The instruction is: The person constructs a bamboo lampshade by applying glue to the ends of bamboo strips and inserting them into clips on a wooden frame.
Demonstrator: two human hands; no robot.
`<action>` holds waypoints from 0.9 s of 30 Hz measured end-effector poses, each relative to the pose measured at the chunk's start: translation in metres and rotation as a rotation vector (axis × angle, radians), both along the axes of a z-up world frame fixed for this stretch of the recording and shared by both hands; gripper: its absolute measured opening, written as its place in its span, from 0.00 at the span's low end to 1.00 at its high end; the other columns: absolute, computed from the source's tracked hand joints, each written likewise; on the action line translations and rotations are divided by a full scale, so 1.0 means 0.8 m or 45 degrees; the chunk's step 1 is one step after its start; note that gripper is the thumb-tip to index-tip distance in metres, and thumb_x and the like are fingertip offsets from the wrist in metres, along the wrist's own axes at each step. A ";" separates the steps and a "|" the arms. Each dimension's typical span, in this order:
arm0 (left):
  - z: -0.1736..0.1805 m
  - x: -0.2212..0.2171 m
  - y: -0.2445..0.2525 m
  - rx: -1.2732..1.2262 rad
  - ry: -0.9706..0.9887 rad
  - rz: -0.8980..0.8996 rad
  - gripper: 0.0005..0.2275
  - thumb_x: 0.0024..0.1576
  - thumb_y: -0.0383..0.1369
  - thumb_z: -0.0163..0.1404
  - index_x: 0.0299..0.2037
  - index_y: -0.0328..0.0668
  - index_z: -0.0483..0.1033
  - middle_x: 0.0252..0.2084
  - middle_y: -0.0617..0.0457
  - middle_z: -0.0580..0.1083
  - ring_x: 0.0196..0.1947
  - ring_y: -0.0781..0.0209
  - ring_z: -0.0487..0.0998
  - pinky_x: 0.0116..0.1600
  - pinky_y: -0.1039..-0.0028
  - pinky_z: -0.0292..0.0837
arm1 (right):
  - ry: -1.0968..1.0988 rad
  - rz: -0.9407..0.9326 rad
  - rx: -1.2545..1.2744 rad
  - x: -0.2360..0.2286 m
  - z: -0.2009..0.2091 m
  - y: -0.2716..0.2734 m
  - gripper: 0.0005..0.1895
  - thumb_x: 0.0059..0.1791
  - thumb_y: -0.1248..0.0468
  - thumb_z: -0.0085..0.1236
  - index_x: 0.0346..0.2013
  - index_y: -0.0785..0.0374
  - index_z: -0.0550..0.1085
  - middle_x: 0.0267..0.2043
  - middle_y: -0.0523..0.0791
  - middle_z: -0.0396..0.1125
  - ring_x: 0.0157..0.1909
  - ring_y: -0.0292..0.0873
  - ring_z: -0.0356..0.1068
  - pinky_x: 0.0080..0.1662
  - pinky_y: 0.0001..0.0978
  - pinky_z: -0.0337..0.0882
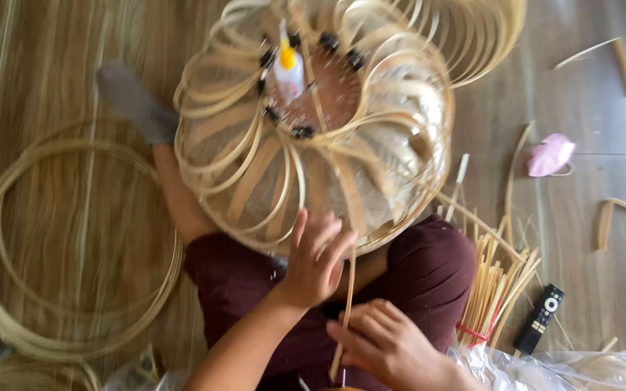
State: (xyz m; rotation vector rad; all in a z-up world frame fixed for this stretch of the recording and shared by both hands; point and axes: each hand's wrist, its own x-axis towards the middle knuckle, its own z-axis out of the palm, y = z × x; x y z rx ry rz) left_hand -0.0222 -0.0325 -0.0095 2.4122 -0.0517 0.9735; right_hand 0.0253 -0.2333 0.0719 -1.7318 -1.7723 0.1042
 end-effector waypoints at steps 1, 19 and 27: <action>-0.007 -0.024 -0.004 -0.032 -0.012 -0.017 0.18 0.60 0.20 0.48 0.61 0.41 0.69 0.57 0.46 0.69 0.63 0.46 0.72 0.76 0.43 0.51 | -0.026 -0.021 -0.065 0.002 0.003 0.008 0.20 0.45 0.58 0.65 0.48 0.66 0.77 0.39 0.46 0.68 0.43 0.45 0.70 0.45 0.39 0.70; -0.223 -0.118 0.076 -2.231 0.229 0.163 0.15 0.68 0.34 0.50 0.55 0.24 0.70 0.48 0.38 0.77 0.48 0.46 0.81 0.56 0.53 0.79 | -0.106 -0.146 -0.548 -0.027 -0.050 0.036 0.08 0.45 0.58 0.61 0.32 0.58 0.78 0.29 0.43 0.65 0.35 0.45 0.67 0.38 0.39 0.65; -0.194 -0.126 0.097 -2.223 0.161 0.114 0.15 0.69 0.33 0.49 0.61 0.37 0.64 0.52 0.47 0.72 0.51 0.54 0.78 0.61 0.53 0.77 | 1.013 -1.449 -0.568 0.066 -0.142 -0.213 0.15 0.45 0.58 0.67 0.42 0.62 0.81 0.37 0.45 0.78 0.37 0.43 0.76 0.41 0.36 0.76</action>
